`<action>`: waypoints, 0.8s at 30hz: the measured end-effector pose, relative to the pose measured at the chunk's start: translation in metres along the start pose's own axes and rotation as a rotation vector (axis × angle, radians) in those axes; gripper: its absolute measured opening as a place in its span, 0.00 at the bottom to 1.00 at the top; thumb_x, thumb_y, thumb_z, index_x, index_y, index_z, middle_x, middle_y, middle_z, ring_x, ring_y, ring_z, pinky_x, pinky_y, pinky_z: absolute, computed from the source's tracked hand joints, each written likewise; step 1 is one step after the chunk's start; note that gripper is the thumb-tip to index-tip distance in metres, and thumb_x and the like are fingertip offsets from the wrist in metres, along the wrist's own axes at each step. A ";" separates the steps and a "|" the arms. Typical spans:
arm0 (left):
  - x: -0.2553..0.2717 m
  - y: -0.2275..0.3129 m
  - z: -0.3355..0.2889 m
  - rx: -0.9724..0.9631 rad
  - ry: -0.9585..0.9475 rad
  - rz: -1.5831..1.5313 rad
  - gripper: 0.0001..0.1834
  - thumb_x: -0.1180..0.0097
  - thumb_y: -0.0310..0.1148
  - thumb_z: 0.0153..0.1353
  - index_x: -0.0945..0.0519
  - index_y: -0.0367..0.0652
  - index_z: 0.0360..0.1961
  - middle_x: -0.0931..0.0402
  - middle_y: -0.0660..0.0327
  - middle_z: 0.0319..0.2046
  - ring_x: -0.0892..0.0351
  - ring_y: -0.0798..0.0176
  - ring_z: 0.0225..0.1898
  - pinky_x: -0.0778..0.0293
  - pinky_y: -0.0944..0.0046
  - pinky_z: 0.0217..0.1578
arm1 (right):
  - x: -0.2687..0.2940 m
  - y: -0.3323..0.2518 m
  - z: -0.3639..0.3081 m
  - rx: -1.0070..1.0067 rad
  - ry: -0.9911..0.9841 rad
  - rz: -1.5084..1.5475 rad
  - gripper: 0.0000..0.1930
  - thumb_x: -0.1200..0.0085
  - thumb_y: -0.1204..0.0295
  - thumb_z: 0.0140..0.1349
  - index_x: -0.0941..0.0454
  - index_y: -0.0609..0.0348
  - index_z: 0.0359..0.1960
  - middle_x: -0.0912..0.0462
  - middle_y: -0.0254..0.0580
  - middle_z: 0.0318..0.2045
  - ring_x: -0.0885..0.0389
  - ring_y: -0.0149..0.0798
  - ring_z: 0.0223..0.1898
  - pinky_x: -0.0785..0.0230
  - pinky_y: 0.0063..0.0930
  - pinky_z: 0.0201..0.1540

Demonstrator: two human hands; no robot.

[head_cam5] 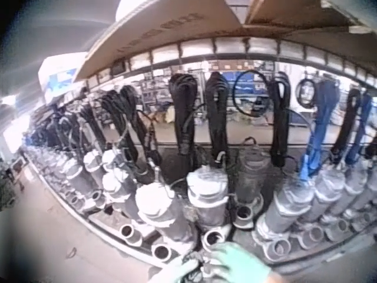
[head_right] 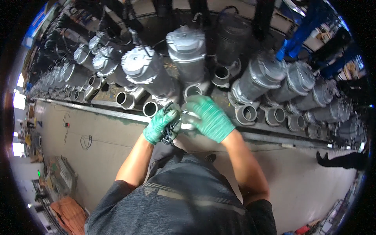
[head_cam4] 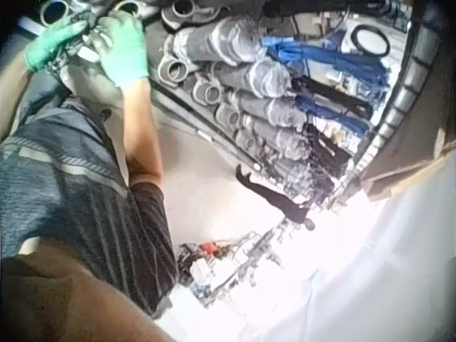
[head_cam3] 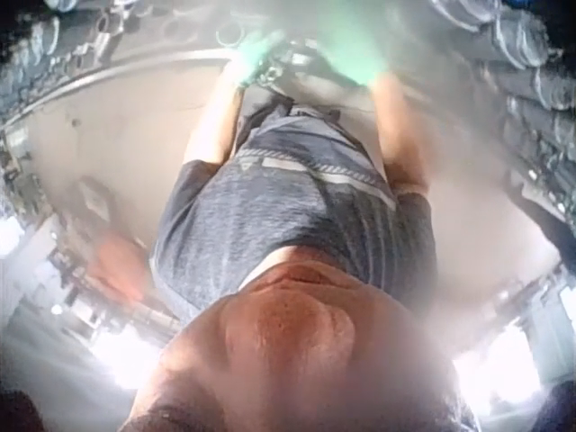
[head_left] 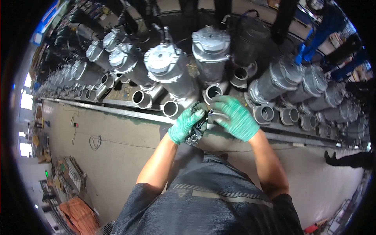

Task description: The person works at an assembly line, picking up small metal components from a cardboard box, inspecting them, and then installing them into the tops of a row of large silver industrial pumps using their hands.

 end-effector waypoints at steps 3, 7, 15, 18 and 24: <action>-0.011 -0.009 0.002 0.109 0.019 0.158 0.23 0.40 0.43 0.71 0.29 0.41 0.59 0.24 0.65 0.31 0.23 0.71 0.28 0.26 0.71 0.26 | 0.003 -0.015 -0.017 0.016 0.037 -0.099 0.21 0.37 0.67 0.59 0.17 0.52 0.55 0.21 0.42 0.51 0.25 0.49 0.55 0.31 0.44 0.60; -0.027 -0.020 0.006 0.068 -0.002 0.288 0.28 0.42 0.45 0.72 0.33 0.40 0.65 0.23 0.64 0.35 0.22 0.71 0.29 0.25 0.71 0.26 | -0.008 -0.010 -0.030 -0.004 -0.083 -0.213 0.19 0.36 0.61 0.57 0.16 0.52 0.49 0.21 0.43 0.48 0.26 0.49 0.51 0.29 0.42 0.56; -0.023 -0.040 0.008 0.183 -0.108 0.099 0.33 0.43 0.46 0.73 0.37 0.44 0.72 0.21 0.65 0.41 0.24 0.76 0.29 0.26 0.76 0.25 | -0.022 0.021 -0.044 -0.221 0.045 0.216 0.08 0.44 0.71 0.68 0.19 0.62 0.43 0.21 0.50 0.39 0.20 0.53 0.40 0.26 0.41 0.44; -0.024 -0.033 0.005 0.194 -0.115 0.138 0.32 0.43 0.45 0.73 0.37 0.44 0.72 0.19 0.63 0.41 0.23 0.76 0.29 0.26 0.77 0.24 | -0.017 0.026 -0.045 -0.338 0.153 0.260 0.08 0.46 0.72 0.70 0.19 0.64 0.43 0.20 0.49 0.38 0.18 0.50 0.39 0.26 0.37 0.43; -0.013 -0.036 0.001 0.211 0.019 0.029 0.25 0.42 0.41 0.72 0.30 0.41 0.65 0.19 0.60 0.29 0.20 0.69 0.25 0.26 0.73 0.21 | -0.010 0.032 -0.045 -0.351 -0.002 0.342 0.10 0.45 0.70 0.70 0.19 0.62 0.47 0.18 0.53 0.41 0.17 0.56 0.42 0.25 0.46 0.46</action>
Point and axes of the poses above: each hand's wrist, its own z-axis towards the middle knuckle, its own x-axis out of the back of the hand, y = z × x, the point moved 6 cm from there along z, towards the middle knuckle
